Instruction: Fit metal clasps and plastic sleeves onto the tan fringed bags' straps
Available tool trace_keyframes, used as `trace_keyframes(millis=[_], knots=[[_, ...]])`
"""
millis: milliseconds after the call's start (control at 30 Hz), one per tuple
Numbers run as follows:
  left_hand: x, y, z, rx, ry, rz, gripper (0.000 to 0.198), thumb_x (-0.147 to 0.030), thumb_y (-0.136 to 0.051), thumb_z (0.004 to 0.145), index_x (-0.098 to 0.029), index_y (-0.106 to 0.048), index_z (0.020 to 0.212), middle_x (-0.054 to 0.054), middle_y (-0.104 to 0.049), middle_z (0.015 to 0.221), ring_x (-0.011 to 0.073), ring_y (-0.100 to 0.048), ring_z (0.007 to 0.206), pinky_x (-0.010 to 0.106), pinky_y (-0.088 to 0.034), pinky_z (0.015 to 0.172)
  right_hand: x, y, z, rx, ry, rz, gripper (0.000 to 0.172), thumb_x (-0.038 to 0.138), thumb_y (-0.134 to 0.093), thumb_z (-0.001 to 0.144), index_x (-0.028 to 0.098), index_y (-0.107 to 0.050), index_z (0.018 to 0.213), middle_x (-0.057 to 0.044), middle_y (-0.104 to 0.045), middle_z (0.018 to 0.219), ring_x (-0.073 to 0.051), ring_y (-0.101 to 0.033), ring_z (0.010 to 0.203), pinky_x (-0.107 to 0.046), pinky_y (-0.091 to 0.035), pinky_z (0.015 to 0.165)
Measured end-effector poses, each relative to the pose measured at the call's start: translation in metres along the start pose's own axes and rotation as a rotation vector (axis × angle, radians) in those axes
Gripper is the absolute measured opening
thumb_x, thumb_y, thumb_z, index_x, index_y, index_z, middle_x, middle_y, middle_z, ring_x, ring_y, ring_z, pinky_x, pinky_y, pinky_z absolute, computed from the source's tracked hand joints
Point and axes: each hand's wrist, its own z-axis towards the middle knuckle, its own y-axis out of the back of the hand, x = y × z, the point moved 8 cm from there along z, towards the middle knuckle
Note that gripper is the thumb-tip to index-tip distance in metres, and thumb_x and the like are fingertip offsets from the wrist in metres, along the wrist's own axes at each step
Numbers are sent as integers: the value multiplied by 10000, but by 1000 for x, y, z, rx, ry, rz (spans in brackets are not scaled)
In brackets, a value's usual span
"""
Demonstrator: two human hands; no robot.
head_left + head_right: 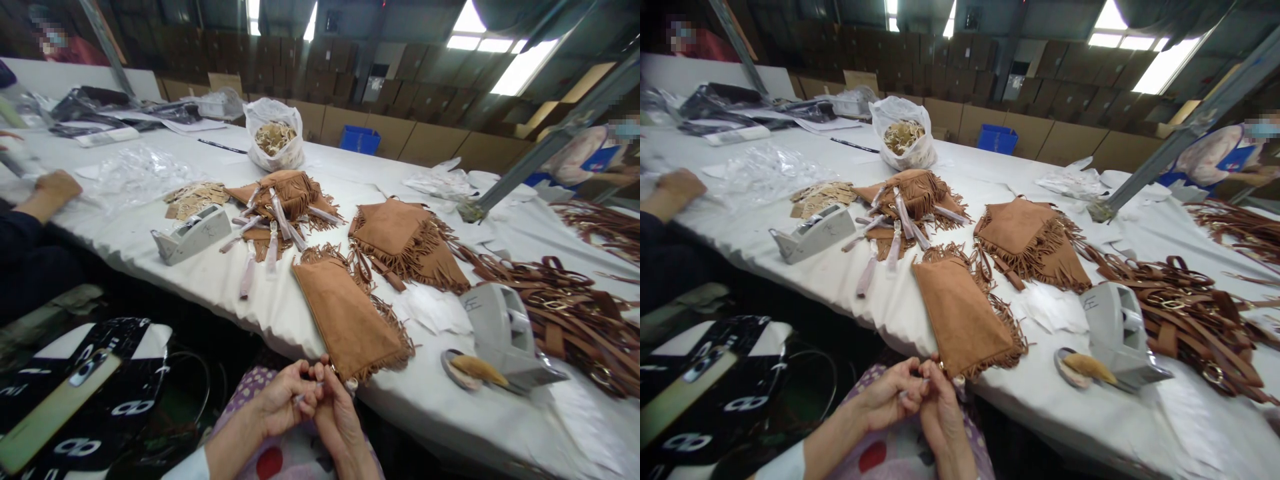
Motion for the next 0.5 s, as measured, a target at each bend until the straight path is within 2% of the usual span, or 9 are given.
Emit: trace_keyframes(millis=[167,267,333,400,467,500], knots=[[3,-3,0,-98,-77,31,474,50,-571,515,-222,-324,815,-16,-588,661,25,-456,471,108,-168,429,2,-4,1,-26,-13,-1,213,316,-783,677,230,-651,820,99,-467,567,-31,-353,405,-170,-342,381],[4,-1,1,-128,-142,144,426,-27,-597,557,-225,-315,807,-20,-594,640,37,-451,440,124,-211,414,5,-8,1,21,-20,-31,270,357,-760,702,237,-656,921,124,-355,468,-31,-289,347,-157,-307,345],[-2,1,1,-143,-246,252,377,-134,-625,633,-232,-306,810,-28,-598,635,46,-449,421,140,-254,405,5,-10,-1,53,-52,-51,404,428,-735,714,257,-627,1065,119,-419,484,-47,-336,339,-171,-328,342],[-11,3,-1,-185,-365,390,363,-231,-627,688,-242,-287,818,-44,-597,625,56,-447,405,153,-282,399,5,-10,-1,73,-77,-51,492,503,-708,713,270,-600,1132,66,-597,654,-73,-454,404,-202,-385,377],[-20,5,-5,-251,-443,540,346,-264,-607,719,-248,-281,833,-64,-588,614,66,-454,403,161,-300,402,4,-2,0,41,-77,-57,504,550,-700,693,250,-626,1091,-8,-678,874,-107,-555,530,-229,-434,442],[-23,5,-8,-285,-468,618,321,-261,-590,737,-249,-287,842,-71,-582,611,71,-466,412,167,-316,412,3,4,1,-2,-62,-77,497,567,-703,675,229,-651,1037,-29,-687,902,-121,-579,578,-235,-446,473]])
